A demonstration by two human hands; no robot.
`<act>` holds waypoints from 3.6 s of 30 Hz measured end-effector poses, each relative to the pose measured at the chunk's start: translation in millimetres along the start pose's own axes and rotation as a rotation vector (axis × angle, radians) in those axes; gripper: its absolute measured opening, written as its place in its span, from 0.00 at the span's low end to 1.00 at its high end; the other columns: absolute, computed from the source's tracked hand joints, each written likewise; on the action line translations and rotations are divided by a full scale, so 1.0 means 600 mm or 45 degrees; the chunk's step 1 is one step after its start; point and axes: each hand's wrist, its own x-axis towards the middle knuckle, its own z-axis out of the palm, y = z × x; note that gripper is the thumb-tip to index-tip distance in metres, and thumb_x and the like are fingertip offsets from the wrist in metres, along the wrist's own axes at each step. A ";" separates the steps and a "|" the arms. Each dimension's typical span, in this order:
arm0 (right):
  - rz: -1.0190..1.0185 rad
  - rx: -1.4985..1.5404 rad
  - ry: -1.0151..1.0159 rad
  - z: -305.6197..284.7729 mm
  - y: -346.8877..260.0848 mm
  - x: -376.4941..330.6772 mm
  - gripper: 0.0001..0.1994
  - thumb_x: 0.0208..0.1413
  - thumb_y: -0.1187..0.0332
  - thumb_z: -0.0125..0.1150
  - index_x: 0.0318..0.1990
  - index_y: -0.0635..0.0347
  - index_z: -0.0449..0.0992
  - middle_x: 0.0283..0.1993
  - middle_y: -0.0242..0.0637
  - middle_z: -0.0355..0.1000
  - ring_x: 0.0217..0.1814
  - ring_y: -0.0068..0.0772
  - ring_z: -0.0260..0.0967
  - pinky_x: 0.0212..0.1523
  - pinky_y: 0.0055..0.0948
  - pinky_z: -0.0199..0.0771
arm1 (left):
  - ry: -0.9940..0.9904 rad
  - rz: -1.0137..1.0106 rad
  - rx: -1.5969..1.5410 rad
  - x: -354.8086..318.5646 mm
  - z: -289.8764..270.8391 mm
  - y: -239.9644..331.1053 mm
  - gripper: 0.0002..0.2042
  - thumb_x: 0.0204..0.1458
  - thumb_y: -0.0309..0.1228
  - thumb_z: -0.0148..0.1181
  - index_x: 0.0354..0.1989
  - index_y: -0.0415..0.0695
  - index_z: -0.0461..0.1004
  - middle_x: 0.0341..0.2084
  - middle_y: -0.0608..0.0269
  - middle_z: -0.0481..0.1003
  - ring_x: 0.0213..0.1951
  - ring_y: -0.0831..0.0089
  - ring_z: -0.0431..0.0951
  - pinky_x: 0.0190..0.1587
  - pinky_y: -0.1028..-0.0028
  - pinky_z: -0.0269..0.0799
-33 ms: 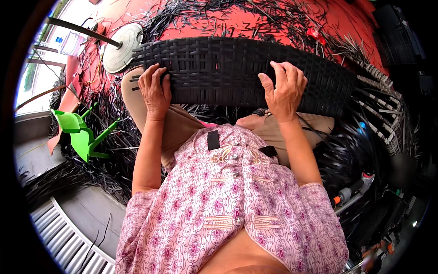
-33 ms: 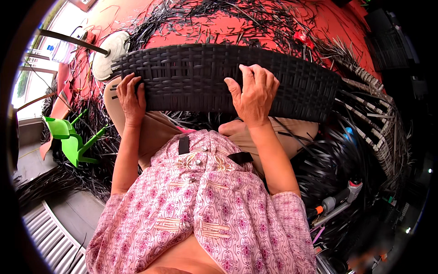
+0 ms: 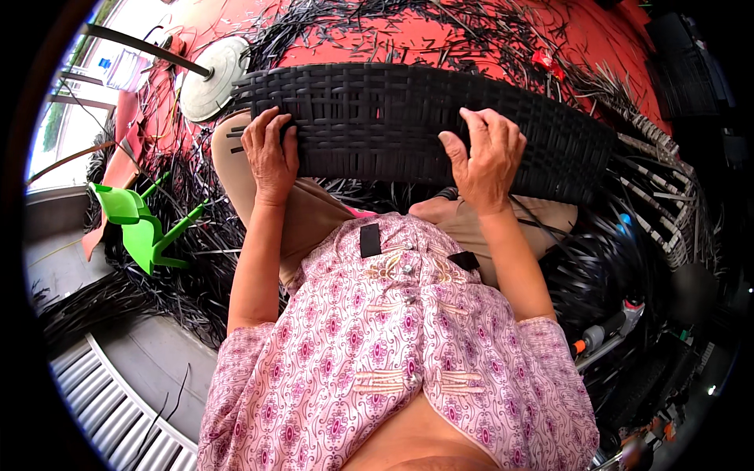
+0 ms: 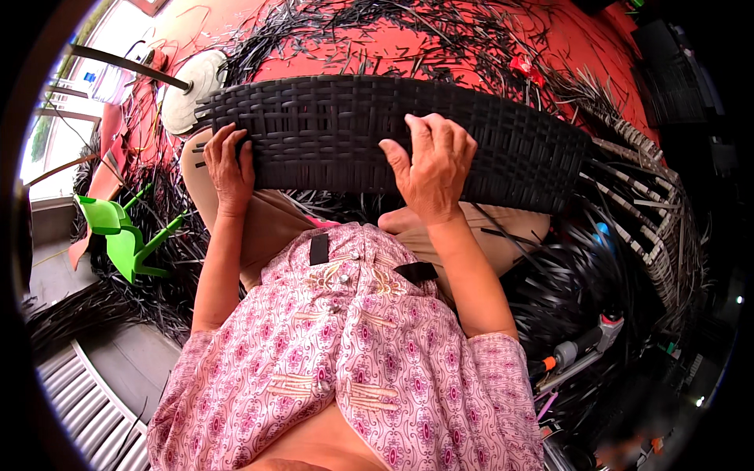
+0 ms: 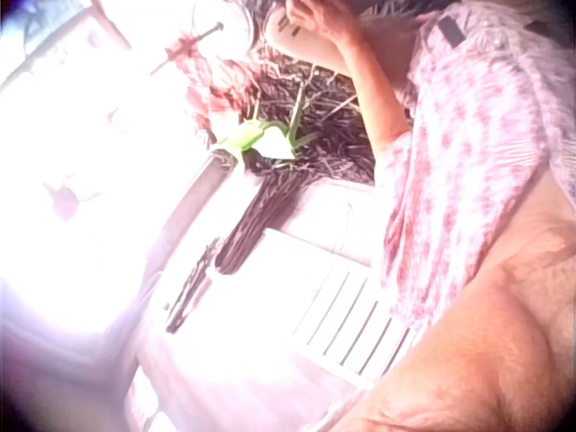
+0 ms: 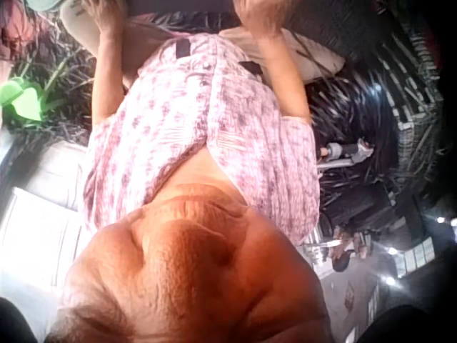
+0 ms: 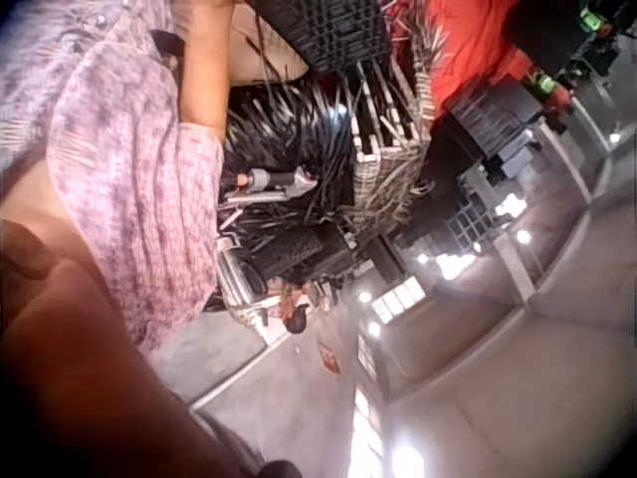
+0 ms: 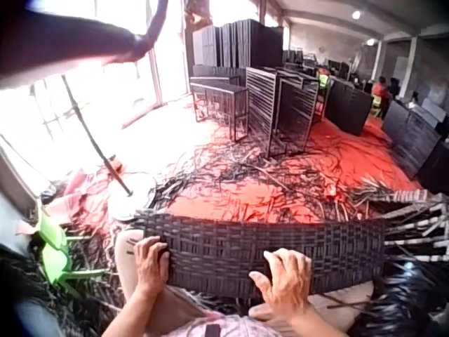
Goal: The person sits cross-legged on the floor and weaves a black mat by hand. They interlace black plastic strips into a grid pattern, occasionally adjusting the mat's position. At 00:51, they use pink scissors to trim a strip before continuing the weaving process.
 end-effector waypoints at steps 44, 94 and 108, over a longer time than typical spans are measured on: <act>-0.308 0.103 -0.201 0.086 -0.146 0.029 0.25 0.55 0.53 0.66 0.57 0.54 0.74 0.56 0.36 0.65 0.60 0.40 0.61 0.60 0.45 0.59 | 0.146 -0.128 -0.213 -0.008 -0.005 -0.012 0.18 0.56 0.22 0.57 0.56 0.42 0.72 0.55 0.52 0.72 0.58 0.54 0.71 0.63 0.60 0.63; 0.110 -0.108 0.045 -0.041 0.136 -0.100 0.30 0.56 0.48 0.61 0.61 0.57 0.69 0.62 0.38 0.64 0.66 0.44 0.60 0.65 0.48 0.56 | 0.095 -0.235 -0.014 -0.018 0.030 -0.083 0.16 0.63 0.33 0.58 0.51 0.33 0.74 0.48 0.46 0.73 0.53 0.53 0.71 0.60 0.60 0.64; 1.396 0.603 0.338 -0.101 0.503 -0.099 0.31 0.54 0.42 0.65 0.47 0.67 0.81 0.46 0.48 0.80 0.49 0.41 0.76 0.53 0.31 0.71 | -0.080 -0.736 -0.404 0.033 0.022 -0.093 0.26 0.64 0.46 0.56 0.52 0.28 0.73 0.47 0.44 0.76 0.48 0.58 0.75 0.53 0.68 0.68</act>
